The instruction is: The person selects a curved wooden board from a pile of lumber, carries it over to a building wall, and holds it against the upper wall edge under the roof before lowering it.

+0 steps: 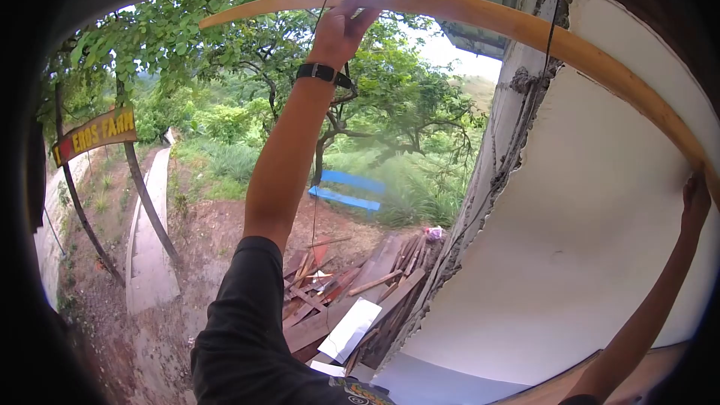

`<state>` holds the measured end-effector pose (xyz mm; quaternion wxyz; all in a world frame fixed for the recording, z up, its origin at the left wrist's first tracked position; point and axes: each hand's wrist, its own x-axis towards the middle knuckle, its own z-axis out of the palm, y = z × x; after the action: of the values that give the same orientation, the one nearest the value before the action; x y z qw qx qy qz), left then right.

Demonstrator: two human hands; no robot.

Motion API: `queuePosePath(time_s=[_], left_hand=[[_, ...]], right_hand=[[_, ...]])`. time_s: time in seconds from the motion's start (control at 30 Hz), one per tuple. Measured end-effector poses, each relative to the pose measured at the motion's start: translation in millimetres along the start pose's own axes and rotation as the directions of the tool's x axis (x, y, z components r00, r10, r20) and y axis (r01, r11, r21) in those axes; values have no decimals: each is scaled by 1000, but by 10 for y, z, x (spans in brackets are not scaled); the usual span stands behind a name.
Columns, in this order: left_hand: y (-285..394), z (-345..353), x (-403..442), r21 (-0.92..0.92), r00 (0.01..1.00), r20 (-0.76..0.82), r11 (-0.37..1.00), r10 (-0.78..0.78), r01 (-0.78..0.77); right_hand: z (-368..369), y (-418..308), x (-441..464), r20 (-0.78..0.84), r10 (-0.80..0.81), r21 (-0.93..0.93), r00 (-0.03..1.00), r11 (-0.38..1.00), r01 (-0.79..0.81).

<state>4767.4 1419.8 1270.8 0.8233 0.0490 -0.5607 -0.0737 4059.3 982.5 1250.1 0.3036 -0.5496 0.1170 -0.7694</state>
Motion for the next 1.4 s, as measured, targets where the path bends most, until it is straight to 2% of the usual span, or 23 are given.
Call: queuePosePath(time_s=[0.07, 0.17, 0.2, 0.23, 0.27, 0.37, 0.53, 0.63, 0.67, 0.73, 0.8, 0.97, 1.03, 1.1, 1.13, 1.17, 1.2, 1.23, 1.27, 1.3, 1.33, 1.4], left_hand=[[18, -20, -5, 41, 1000, 14, 999, -23, 22], [-3, -61, 22, 68, 1000, 2, 997, -24, 23], [4, 2, -5, 27, 998, -56, 999, -29, 31], [0, 18, 1, 17, 998, -47, 999, -40, 41], [0, -6, 13, 30, 999, -39, 999, -33, 34], [6, -49, 45, 41, 999, 24, 998, -38, 37], [22, 26, -7, 24, 999, -25, 999, -22, 22], [28, 3, 10, 36, 999, -27, 999, -21, 22], [26, -7, 14, 34, 999, -20, 999, -29, 30], [16, -16, 26, 38, 999, -15, 999, -32, 33], [-2, -17, 31, 7, 999, -37, 999, -32, 32], [5, 17, 4, -14, 999, -40, 1000, -15, 14], [9, 17, 4, -1, 1000, -8, 1000, -11, 11], [23, -49, -11, 6, 999, -35, 1000, -18, 19], [45, -140, -14, 412, 996, 56, 907, 73, -89], [17, -148, 2, 417, 995, 79, 905, 59, -86], [-14, -157, 25, 422, 994, 101, 903, 44, -83], [-3, -101, 37, 49, 996, 46, 996, -72, 70], [-10, -65, 18, 116, 999, 32, 993, -15, 12], [-31, -136, 100, 68, 998, -37, 996, -47, 49], [-26, -166, 123, 87, 999, -2, 995, -48, 48], [-12, -180, 128, 118, 998, 41, 992, -51, 46]], right_hand=[[66, -77, -95, -3, 8, -68, 1000, 998, -8], [146, -148, -184, -10, 21, -37, 1000, 999, -21], [184, -170, -241, -2, -3, -6, 1000, 1000, 3], [200, -179, -260, 5, -27, 25, 1000, 999, 27], [114, -126, -136, -9, 39, 21, 999, 999, -39], [337, -314, -428, -67, 34, 48, 997, 998, -31], [305, -304, -351, -73, 90, -1, 993, 996, -91], [206, -191, -284, 1, 53, 1, 999, 999, -53], [197, -157, -298, -4, -71, -94, 997, 993, 70], [184, -124, -289, 7, -193, -182, 981, 965, 192], [106, -107, -151, -41, 37, -25, 998, 999, -38], [44, -20, -39, -14, 84, 9, 996, 996, -84], [93, 27, -62, -53, -39, 58, 998, 997, 42], [224, 20, -83, -20, -39, 33, 999, 999, 40], [235, -21, -110, -2, -42, -3, 999, 999, 42], [149, -104, -170, -2, -47, -53, 999, 998, 46], [315, -236, -353, -37, -3, 75, 999, 997, 6], [391, -339, -450, -37, 4, -15, 999, 1000, -4], [246, -273, -367, 113, -12, 92, 994, 996, 1], [329, -293, -419, 26, 23, 108, 999, 994, -25], [538, -462, -619, -57, 50, 111, 997, 993, -43], [599, -558, -718, -21, 47, 72, 999, 996, -45]])
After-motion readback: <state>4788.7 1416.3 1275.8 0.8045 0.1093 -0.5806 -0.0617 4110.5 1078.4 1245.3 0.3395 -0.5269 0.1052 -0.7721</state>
